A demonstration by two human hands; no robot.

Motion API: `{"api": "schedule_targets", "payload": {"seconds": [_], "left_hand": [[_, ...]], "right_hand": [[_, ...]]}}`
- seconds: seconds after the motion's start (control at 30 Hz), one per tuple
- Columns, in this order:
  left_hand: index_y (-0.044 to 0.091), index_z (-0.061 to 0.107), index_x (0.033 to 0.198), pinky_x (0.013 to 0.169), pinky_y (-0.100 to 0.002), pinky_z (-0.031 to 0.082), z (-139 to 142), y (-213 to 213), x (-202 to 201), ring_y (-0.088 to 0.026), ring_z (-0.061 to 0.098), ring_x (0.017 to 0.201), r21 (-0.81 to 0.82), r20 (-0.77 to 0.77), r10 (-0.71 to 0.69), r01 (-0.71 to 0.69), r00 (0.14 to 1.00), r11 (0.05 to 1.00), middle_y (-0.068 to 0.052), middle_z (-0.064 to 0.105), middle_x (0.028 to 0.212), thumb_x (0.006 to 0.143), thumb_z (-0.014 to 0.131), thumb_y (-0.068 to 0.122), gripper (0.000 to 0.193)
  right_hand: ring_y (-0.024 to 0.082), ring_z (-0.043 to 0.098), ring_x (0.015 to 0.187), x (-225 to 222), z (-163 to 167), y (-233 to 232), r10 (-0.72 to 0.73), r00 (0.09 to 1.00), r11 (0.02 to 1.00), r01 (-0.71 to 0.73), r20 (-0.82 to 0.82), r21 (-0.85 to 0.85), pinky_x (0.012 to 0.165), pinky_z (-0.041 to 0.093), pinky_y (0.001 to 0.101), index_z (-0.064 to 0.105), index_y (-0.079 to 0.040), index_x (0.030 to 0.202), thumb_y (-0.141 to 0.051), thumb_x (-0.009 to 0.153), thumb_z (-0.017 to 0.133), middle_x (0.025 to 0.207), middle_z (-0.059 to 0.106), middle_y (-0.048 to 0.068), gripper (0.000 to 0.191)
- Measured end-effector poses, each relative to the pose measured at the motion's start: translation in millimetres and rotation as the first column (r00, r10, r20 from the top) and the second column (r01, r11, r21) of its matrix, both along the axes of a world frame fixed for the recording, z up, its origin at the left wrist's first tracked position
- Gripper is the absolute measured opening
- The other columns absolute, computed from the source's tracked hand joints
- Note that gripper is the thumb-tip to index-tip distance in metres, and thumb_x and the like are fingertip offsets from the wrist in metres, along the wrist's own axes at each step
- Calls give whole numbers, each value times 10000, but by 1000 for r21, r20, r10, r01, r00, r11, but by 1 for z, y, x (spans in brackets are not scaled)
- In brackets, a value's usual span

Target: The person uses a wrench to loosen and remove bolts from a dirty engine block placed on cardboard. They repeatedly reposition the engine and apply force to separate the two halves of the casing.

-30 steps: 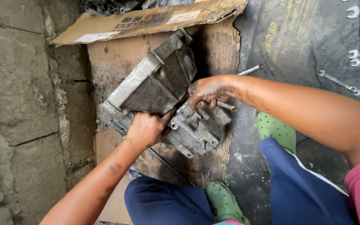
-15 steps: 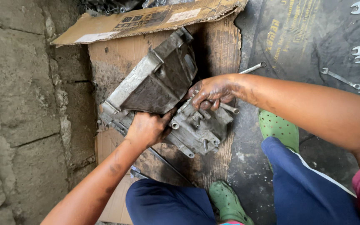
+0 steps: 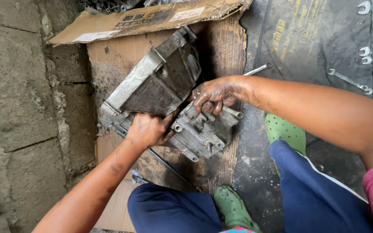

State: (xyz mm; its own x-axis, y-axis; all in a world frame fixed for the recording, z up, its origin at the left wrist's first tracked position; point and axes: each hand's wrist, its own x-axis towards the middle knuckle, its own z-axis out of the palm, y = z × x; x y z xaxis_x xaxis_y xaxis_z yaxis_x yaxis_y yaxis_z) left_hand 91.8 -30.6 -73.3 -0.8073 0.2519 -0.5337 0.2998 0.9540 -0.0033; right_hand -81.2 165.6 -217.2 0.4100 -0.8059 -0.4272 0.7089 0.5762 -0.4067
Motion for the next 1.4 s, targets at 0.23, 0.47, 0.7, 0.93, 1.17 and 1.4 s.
{"api": "schedule_targets", "payload": {"seconds": [0.23, 0.47, 0.7, 0.93, 1.17, 1.4], "left_hand": [[190, 655, 1304, 546, -492, 554, -1, 1, 5, -364, 663, 539, 96, -139, -6, 19, 990, 995, -132, 661, 591, 828, 722, 484, 563], [125, 640, 1327, 610, -480, 561, -8, 8, 12, -348, 692, 637, 147, -344, -13, 67, 939, 987, -171, 707, 752, 743, 748, 427, 666], [154, 613, 1358, 577, -479, 561, -5, 11, 13, -337, 684, 621, 134, -293, 23, 17, 956, 991, -150, 693, 731, 729, 769, 413, 698], [151, 565, 1456, 543, -453, 558, -5, 11, 14, -318, 675, 561, 53, -141, 47, -39, 989, 998, -139, 669, 632, 828, 736, 389, 693], [156, 583, 1430, 598, -461, 563, -2, 8, 14, -328, 693, 614, 62, -175, 14, -3, 985, 998, -140, 696, 683, 813, 726, 381, 673], [173, 644, 1356, 603, -483, 569, 2, 11, 10, -342, 690, 596, 54, -206, 11, 0, 979, 999, -148, 696, 663, 775, 757, 420, 641]], "right_hand": [[36, 398, 526, -2, 21, 13, -55, 992, 997, 61, -111, 47, 393, 230, 210, 567, -107, 1112, -56, 913, 622, 724, 543, -6, 212], [59, 417, 524, -12, 11, 9, 43, 968, 996, -22, -246, 87, 383, 225, 231, 573, -28, 952, -102, 928, 673, 686, 529, 0, 127], [33, 374, 532, -4, -5, 4, 27, 999, 1000, -27, 37, 2, 398, 223, 207, 554, -100, 1002, -102, 966, 666, 676, 455, -46, 118], [36, 419, 533, -5, 27, 15, -21, 989, 993, 38, -149, 109, 402, 228, 207, 660, -191, 1095, -80, 886, 610, 674, 533, -42, 241], [53, 369, 463, -4, 36, -8, 148, 976, 989, -142, -159, 48, 359, 216, 221, 625, -21, 786, -103, 894, 661, 580, 478, -20, 140], [47, 420, 498, -3, 49, 12, 3, 992, 990, 15, -128, 140, 378, 226, 207, 693, -168, 955, -90, 871, 628, 625, 535, -29, 132]]}}
